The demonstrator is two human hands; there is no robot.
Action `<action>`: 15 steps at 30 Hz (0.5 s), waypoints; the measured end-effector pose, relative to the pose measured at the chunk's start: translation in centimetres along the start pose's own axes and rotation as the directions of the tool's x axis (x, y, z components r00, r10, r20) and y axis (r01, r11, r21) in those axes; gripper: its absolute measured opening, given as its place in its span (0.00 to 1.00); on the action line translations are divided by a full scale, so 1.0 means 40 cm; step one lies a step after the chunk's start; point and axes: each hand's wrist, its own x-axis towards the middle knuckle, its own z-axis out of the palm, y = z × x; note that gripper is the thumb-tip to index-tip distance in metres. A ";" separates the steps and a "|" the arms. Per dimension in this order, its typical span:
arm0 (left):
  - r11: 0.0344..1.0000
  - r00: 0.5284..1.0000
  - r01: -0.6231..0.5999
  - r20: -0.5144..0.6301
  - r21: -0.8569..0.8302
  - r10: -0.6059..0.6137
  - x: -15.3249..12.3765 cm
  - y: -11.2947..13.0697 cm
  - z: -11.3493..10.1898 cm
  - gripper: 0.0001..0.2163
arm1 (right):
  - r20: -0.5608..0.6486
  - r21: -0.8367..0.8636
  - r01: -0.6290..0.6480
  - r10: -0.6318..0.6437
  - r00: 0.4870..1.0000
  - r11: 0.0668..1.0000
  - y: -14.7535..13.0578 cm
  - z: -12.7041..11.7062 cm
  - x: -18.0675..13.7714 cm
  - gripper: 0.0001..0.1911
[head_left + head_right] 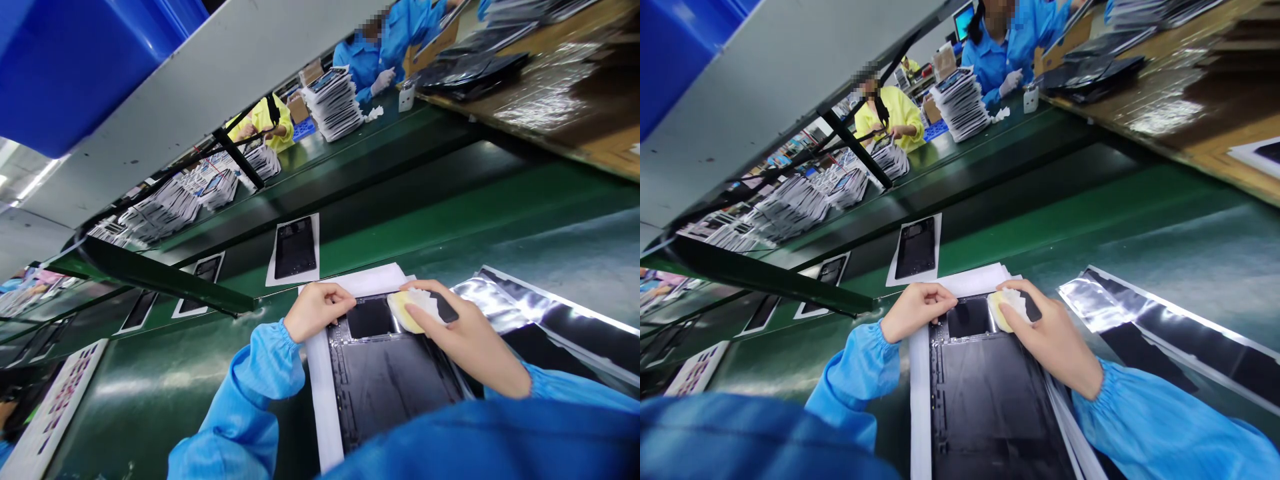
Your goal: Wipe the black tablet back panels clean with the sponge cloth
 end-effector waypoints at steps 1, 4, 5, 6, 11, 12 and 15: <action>1.000 1.000 0.004 0.002 -0.001 -0.004 0.000 0.001 0.000 0.07 | -0.002 0.000 0.009 -0.009 1.000 1.000 0.002 0.000 0.000 0.19; 1.000 1.000 0.012 0.006 -0.006 -0.012 0.000 0.002 0.001 0.07 | 0.000 -0.004 0.021 -0.021 1.000 1.000 0.006 0.000 0.000 0.18; 1.000 1.000 0.014 0.005 -0.006 -0.014 0.001 0.001 0.002 0.07 | -0.003 -0.006 0.024 -0.024 1.000 1.000 0.007 0.000 0.000 0.18; 1.000 1.000 0.018 0.006 -0.004 -0.018 0.001 0.001 0.002 0.07 | -0.004 -0.007 0.027 -0.027 1.000 1.000 0.007 0.000 0.000 0.18; 1.000 1.000 0.019 0.009 -0.001 -0.019 0.004 0.001 0.003 0.07 | 0.017 -0.013 0.025 -0.025 1.000 1.000 0.005 -0.001 0.000 0.18; 1.000 1.000 0.019 0.010 -0.003 -0.019 0.004 0.001 0.003 0.07 | 0.017 -0.019 0.023 -0.022 1.000 1.000 0.003 -0.001 0.000 0.18; 1.000 1.000 0.017 0.011 -0.006 -0.017 0.002 0.001 0.003 0.07 | 0.011 -0.034 0.024 -0.023 1.000 0.999 -0.004 -0.002 -0.001 0.18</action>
